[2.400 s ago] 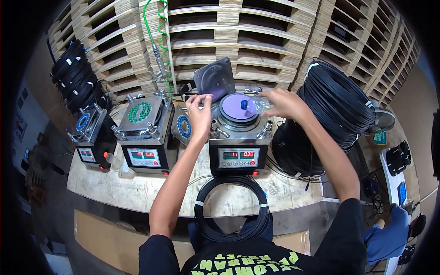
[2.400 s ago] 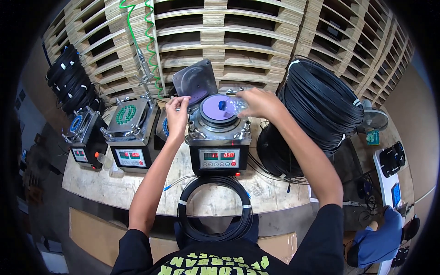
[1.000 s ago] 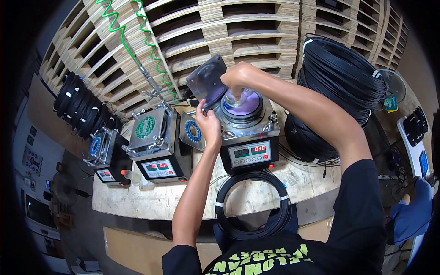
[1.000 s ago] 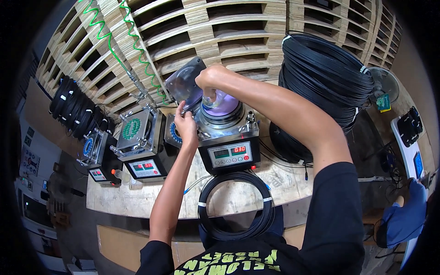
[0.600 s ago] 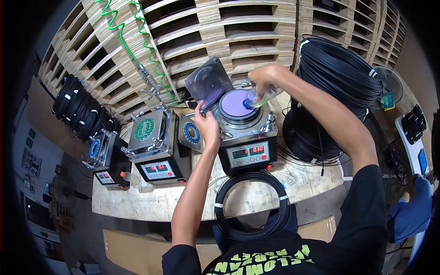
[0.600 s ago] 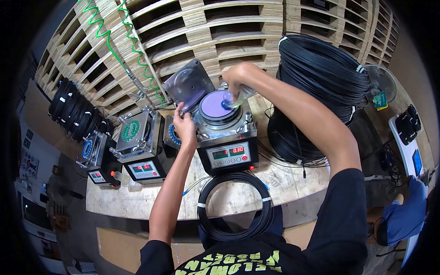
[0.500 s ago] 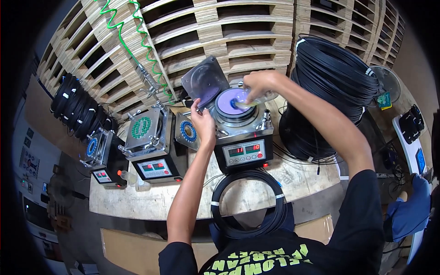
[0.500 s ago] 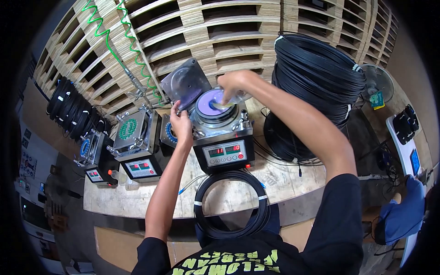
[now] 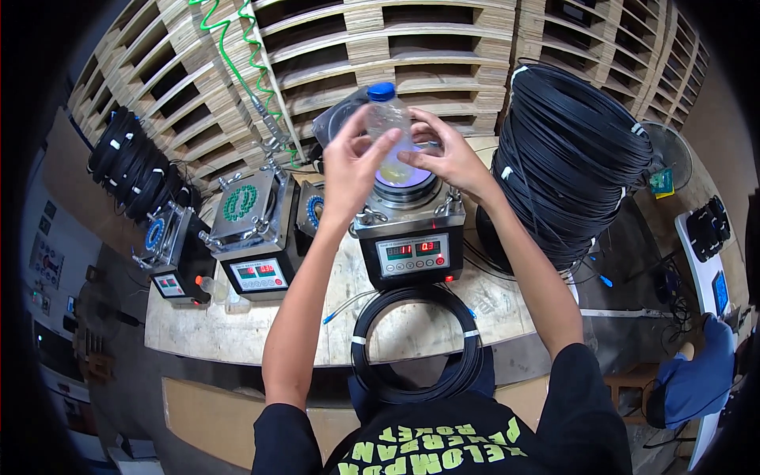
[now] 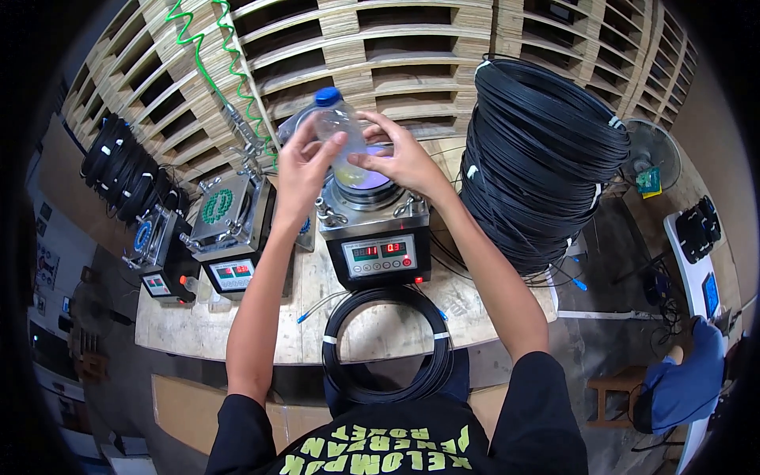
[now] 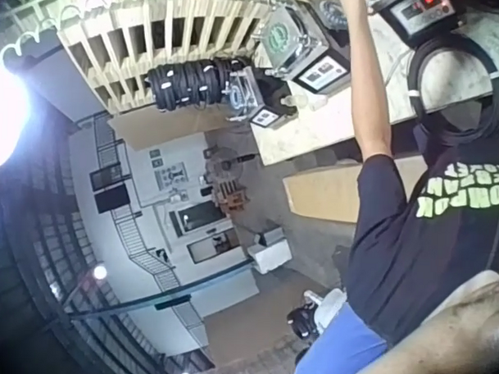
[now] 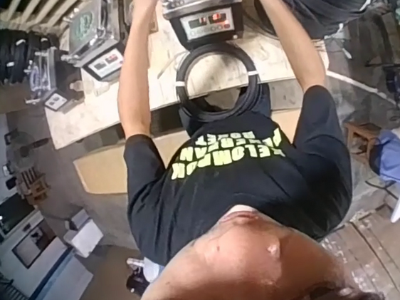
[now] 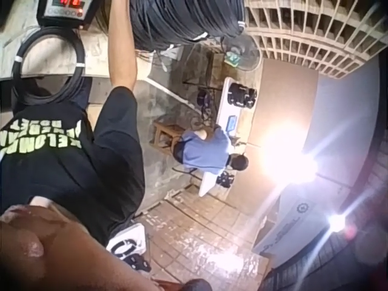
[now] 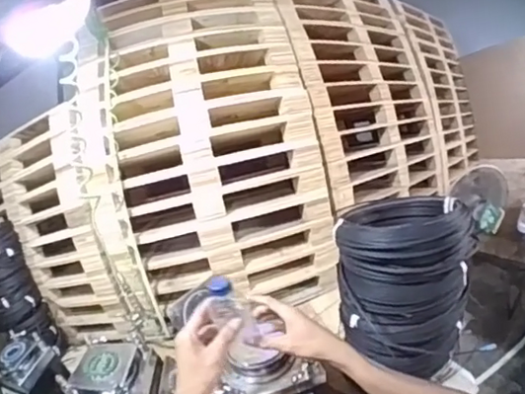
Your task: Operating a specialized machine to splice or process black industrial cables.
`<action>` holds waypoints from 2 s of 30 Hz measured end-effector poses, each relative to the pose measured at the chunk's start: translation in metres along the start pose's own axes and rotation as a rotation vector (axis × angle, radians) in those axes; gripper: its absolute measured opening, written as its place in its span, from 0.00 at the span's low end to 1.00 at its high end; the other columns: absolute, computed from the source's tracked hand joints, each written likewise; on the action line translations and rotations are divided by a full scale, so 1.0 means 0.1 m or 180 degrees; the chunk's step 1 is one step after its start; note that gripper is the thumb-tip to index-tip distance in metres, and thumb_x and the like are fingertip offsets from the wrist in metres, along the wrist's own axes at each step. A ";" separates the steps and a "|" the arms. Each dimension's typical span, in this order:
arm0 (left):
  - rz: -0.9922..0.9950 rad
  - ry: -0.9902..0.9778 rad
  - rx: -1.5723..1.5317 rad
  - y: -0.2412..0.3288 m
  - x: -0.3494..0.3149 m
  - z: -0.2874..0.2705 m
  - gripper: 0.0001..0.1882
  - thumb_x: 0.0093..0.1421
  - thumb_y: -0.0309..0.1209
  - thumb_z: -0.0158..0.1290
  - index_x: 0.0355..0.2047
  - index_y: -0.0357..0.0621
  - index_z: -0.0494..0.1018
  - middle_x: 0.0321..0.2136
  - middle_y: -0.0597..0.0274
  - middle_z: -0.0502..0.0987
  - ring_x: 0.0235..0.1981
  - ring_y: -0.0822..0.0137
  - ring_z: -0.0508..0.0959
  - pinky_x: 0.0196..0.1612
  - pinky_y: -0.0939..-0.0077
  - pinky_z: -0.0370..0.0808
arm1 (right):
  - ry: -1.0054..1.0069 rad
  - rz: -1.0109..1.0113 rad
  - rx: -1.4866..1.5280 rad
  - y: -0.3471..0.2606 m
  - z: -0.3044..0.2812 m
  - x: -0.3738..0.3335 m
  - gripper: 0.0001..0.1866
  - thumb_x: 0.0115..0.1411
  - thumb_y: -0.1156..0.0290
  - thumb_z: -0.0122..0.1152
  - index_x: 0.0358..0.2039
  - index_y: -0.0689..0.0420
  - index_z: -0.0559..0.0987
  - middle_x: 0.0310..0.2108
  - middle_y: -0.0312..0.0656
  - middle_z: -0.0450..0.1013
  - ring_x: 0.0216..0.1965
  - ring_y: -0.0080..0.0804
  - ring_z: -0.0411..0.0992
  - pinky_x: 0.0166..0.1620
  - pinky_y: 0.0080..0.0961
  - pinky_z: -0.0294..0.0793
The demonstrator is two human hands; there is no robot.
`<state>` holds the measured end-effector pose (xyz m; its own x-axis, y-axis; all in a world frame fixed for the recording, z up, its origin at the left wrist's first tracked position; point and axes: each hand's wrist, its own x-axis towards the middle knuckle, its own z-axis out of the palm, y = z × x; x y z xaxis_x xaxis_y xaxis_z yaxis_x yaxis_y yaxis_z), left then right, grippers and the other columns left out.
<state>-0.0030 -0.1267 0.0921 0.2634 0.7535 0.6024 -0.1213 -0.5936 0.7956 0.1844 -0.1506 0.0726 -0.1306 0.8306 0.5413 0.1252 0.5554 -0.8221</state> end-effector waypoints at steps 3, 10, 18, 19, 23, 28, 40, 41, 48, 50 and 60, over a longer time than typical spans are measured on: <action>0.0215 0.0769 0.0301 0.07 -0.10 -0.22 0.30 0.60 0.33 0.64 0.59 0.32 0.68 0.44 0.55 0.79 0.38 0.73 0.79 0.37 0.80 0.75 | 0.0224 0.0172 -0.0555 0.23 -0.19 -0.16 0.34 0.58 0.59 0.70 0.62 0.55 0.69 0.42 0.42 0.72 0.46 0.28 0.70 0.47 0.25 0.72; -0.0182 0.1869 0.1436 -0.74 -0.89 -0.79 0.28 0.54 0.36 0.69 0.49 0.36 0.68 0.40 0.57 0.77 0.39 0.68 0.75 0.44 0.70 0.74 | 0.0986 0.0862 -0.0307 0.87 -0.22 -0.57 0.20 0.66 0.70 0.54 0.59 0.54 0.71 0.29 0.27 0.62 0.30 0.15 0.58 0.34 0.14 0.61; -0.1210 0.1333 0.1993 -1.94 -2.03 -0.98 0.31 0.50 0.34 0.71 0.46 0.37 0.65 0.41 0.46 0.76 0.43 0.52 0.78 0.48 0.61 0.73 | 0.1346 0.0714 -0.0234 0.80 -0.11 -0.59 0.24 0.64 0.73 0.54 0.61 0.54 0.69 0.28 0.29 0.64 0.28 0.16 0.60 0.33 0.15 0.63; -0.1129 0.1288 0.2030 -1.94 -2.07 -0.95 0.31 0.50 0.34 0.71 0.46 0.36 0.64 0.41 0.47 0.76 0.42 0.55 0.78 0.48 0.63 0.74 | 0.1370 0.0755 -0.0128 0.77 -0.10 -0.60 0.24 0.65 0.74 0.54 0.62 0.55 0.69 0.28 0.29 0.63 0.28 0.15 0.59 0.33 0.14 0.62; -0.1099 0.1122 0.2097 -1.85 -2.06 -0.95 0.39 0.49 0.35 0.71 0.56 0.36 0.61 0.45 0.46 0.75 0.46 0.55 0.77 0.52 0.64 0.73 | 0.1350 0.0767 -0.0228 0.75 -0.10 -0.60 0.23 0.65 0.74 0.53 0.61 0.55 0.69 0.28 0.28 0.62 0.28 0.16 0.59 0.32 0.14 0.61; -0.0491 0.0866 0.2109 -1.41 -1.47 -0.88 0.41 0.55 0.37 0.67 0.64 0.38 0.60 0.51 0.42 0.71 0.53 0.49 0.73 0.57 0.60 0.69 | 0.1387 0.0725 -0.0225 0.82 -0.14 -0.62 0.20 0.64 0.73 0.56 0.57 0.54 0.72 0.29 0.30 0.64 0.29 0.17 0.61 0.33 0.16 0.64; -0.1258 -0.0228 0.0935 -1.46 0.10 -0.97 0.12 0.63 0.36 0.61 0.32 0.38 0.78 0.24 0.73 0.76 0.25 0.80 0.71 0.28 0.78 0.71 | 0.0918 0.0854 -0.0481 0.72 -0.18 -0.47 0.20 0.64 0.74 0.58 0.57 0.61 0.74 0.25 0.27 0.64 0.26 0.13 0.61 0.31 0.13 0.63; -0.1179 -0.0113 0.0843 -1.47 0.11 -0.90 0.12 0.63 0.35 0.61 0.32 0.38 0.79 0.24 0.73 0.75 0.24 0.81 0.71 0.27 0.78 0.70 | 0.0767 0.0877 -0.0599 0.69 -0.22 -0.45 0.21 0.63 0.74 0.59 0.57 0.61 0.73 0.23 0.28 0.66 0.25 0.12 0.63 0.29 0.15 0.64; -0.0436 0.0067 0.2279 -0.90 0.05 -0.62 0.08 0.60 0.27 0.57 0.38 0.34 0.79 0.22 0.46 0.77 0.21 0.62 0.76 0.29 0.68 0.72 | 0.0485 0.1135 0.0521 -0.01 -0.09 0.13 0.33 0.67 0.59 0.59 0.66 0.63 0.63 0.25 0.36 0.72 0.24 0.18 0.69 0.26 0.14 0.66; 0.0822 0.0070 0.2632 -0.64 0.06 -0.55 0.15 0.62 0.25 0.55 0.50 0.39 0.76 0.26 0.46 0.79 0.25 0.54 0.80 0.33 0.61 0.76 | 0.0574 0.1130 0.0797 -0.27 -0.02 0.20 0.35 0.67 0.59 0.61 0.66 0.63 0.60 0.26 0.37 0.73 0.23 0.19 0.69 0.25 0.15 0.66; 0.0161 -0.0436 0.2230 -0.38 0.17 -0.41 0.52 0.46 0.23 0.67 0.70 0.47 0.53 0.48 0.43 0.76 0.46 0.44 0.79 0.48 0.59 0.78 | 0.0900 0.0515 0.1610 0.11 -0.26 0.05 0.34 0.64 0.69 0.62 0.64 0.64 0.57 0.29 0.38 0.76 0.20 0.18 0.70 0.21 0.16 0.63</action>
<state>-0.0336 -0.0799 0.0747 0.3971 0.7053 0.5873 0.4945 -0.7035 0.5104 0.2111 -0.1393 0.0710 0.1266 0.9199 0.3711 -0.3708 0.3908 -0.8425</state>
